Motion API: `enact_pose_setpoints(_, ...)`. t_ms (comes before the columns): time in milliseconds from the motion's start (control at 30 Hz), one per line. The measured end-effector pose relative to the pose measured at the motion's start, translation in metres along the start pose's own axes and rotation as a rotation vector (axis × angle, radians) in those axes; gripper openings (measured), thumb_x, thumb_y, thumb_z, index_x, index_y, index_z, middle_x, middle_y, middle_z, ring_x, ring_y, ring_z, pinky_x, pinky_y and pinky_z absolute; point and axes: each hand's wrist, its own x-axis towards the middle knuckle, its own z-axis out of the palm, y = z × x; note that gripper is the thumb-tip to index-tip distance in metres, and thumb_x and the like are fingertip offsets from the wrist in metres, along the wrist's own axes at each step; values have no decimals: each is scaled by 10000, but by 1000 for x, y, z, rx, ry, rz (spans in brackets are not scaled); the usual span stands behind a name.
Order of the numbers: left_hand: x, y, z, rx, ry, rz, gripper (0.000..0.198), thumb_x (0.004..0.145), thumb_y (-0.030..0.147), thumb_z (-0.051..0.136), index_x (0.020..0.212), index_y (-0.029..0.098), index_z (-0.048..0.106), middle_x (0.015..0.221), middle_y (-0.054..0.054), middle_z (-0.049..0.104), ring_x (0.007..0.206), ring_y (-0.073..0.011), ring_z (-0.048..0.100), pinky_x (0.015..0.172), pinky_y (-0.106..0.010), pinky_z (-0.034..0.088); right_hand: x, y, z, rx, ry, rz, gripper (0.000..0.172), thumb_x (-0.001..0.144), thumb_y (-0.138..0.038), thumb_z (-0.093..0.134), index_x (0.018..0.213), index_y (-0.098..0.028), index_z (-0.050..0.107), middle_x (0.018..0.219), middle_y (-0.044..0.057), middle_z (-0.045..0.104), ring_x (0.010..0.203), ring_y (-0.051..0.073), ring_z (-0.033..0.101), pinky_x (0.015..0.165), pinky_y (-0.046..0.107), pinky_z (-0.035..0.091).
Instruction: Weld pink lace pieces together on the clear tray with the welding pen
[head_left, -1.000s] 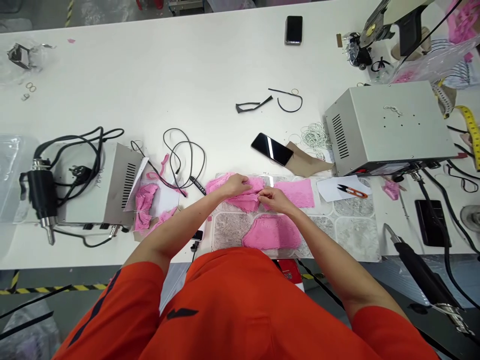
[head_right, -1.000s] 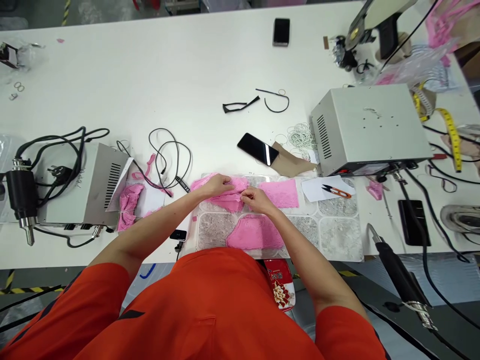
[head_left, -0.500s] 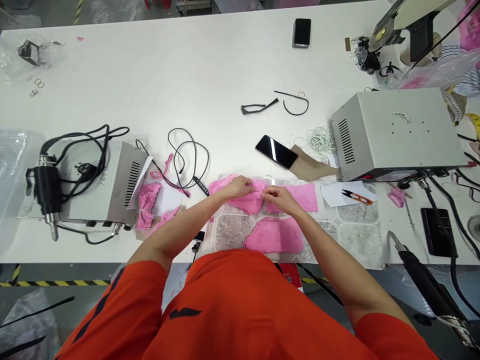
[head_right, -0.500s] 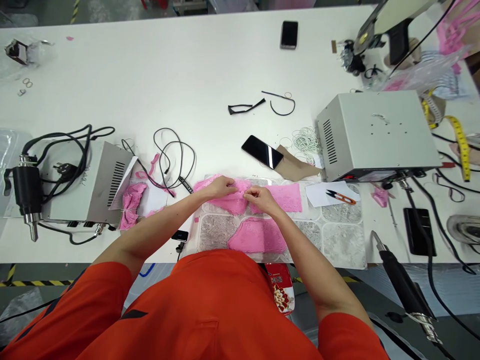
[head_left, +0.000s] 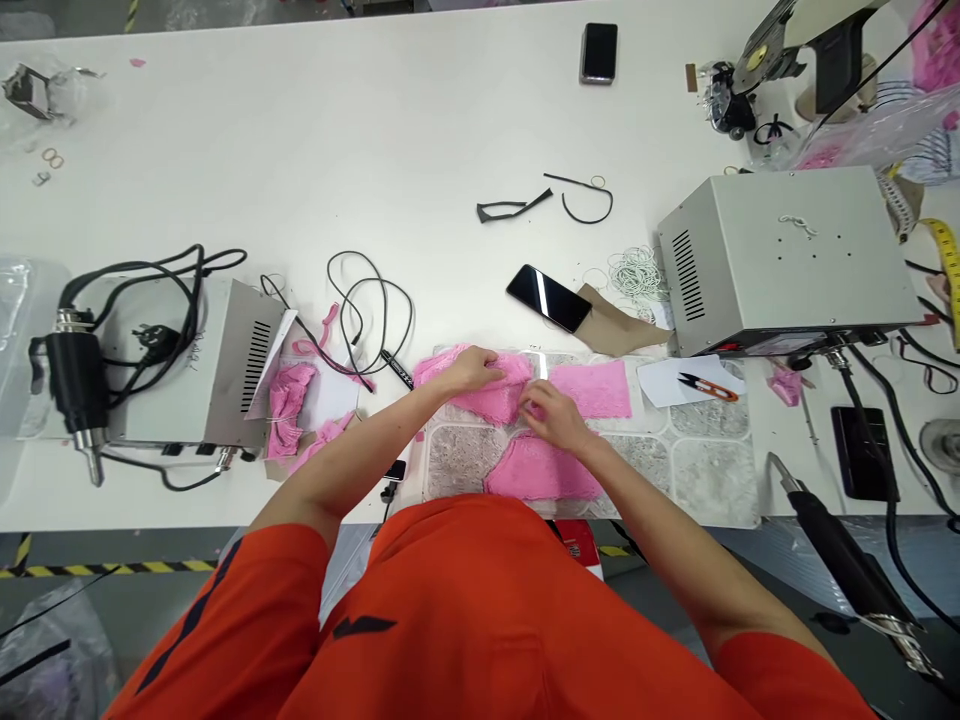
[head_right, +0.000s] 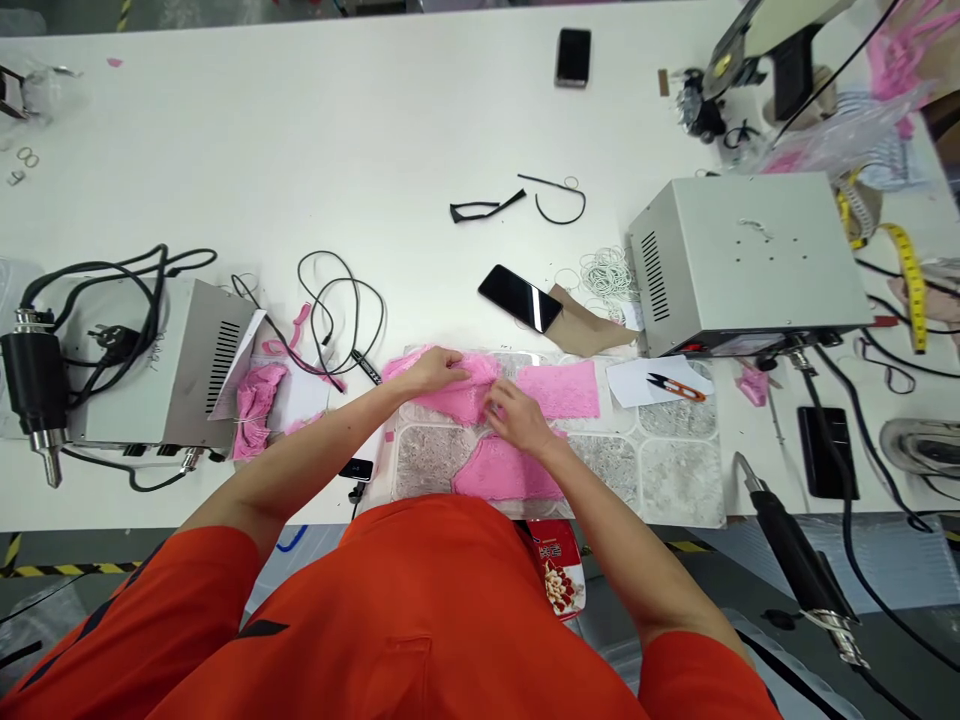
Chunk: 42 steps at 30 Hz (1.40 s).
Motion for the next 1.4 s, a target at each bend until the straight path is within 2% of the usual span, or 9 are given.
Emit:
enact_pose_setpoints(100, 1, 2, 0, -1, 2, -7, 396, 699, 212, 618, 544, 202, 254, 548, 57, 236, 535, -97, 232, 533, -285, 154, -9, 2, 11, -59, -68, -82, 135, 798, -189, 583, 898, -231, 663, 978, 86, 635, 874, 212, 575, 731, 331, 489)
enact_pose_setpoints(233, 2, 3, 0, 4, -5, -14, 404, 710, 206, 617, 540, 203, 251, 545, 59, 222, 528, -95, 225, 530, -286, 155, -2, 9, 20, -95, -81, -120, 134, 857, -190, 532, 844, -226, 661, 954, 87, 621, 876, 204, 578, 734, 322, 485)
enact_pose_setpoints(400, 1, 4, 0, 0, -2, -12, 396, 705, 204, 630, 533, 200, 273, 542, 61, 233, 529, -95, 234, 535, -282, 165, 4, 13, 14, -90, -79, -140, 138, 894, -195, 504, 856, -214, 635, 919, 69, 605, 808, 168, 586, 701, 288, 494)
enact_pose_setpoints(600, 1, 5, -1, 1, -6, -16, 389, 698, 197, 625, 535, 201, 271, 539, 63, 228, 524, -94, 231, 532, -282, 159, 2, 11, 17, -125, -115, -205, 111, 822, -158, 589, 901, -216, 641, 999, 90, 618, 903, 209, 572, 732, 326, 486)
enact_pose_setpoints(733, 2, 5, 0, 11, -9, -17, 387, 705, 207, 621, 530, 198, 276, 540, 63, 235, 529, -95, 236, 539, -284, 160, 5, 11, 21, -110, -131, -204, 138, 866, -145, 516, 803, -208, 621, 932, 80, 616, 847, 186, 568, 697, 304, 474)
enact_pose_setpoints(867, 2, 6, -1, 20, -18, -18, 382, 719, 208, 611, 532, 196, 278, 542, 62, 237, 530, -94, 234, 542, -284, 160, 11, 12, 12, -72, -150, -182, 103, 848, -148, 532, 799, -202, 604, 913, 53, 612, 776, 149, 577, 651, 264, 471)
enact_pose_setpoints(1033, 2, 7, -2, 24, -18, -25, 377, 715, 180, 603, 546, 200, 267, 546, 60, 238, 529, -94, 231, 542, -286, 155, 16, 13, 6, -64, -126, -151, 102, 869, -173, 504, 810, -201, 583, 780, 18, 604, 645, 128, 540, 582, 246, 443)
enact_pose_setpoints(1133, 2, 7, -2, 22, -25, -31, 375, 703, 171, 615, 546, 200, 276, 540, 60, 250, 522, -94, 239, 537, -287, 155, 13, 14, 9, -75, -112, -185, 152, 901, -174, 453, 897, -206, 601, 849, 39, 631, 682, 139, 552, 595, 256, 443)
enact_pose_setpoints(1400, 2, 8, -1, 27, -34, -29, 390, 723, 181, 613, 550, 201, 264, 547, 61, 232, 521, -92, 228, 537, -289, 155, 8, 22, 14, -108, -140, -346, 258, 857, -57, 419, 855, -198, 635, 935, 71, 613, 819, 153, 594, 677, 270, 505)
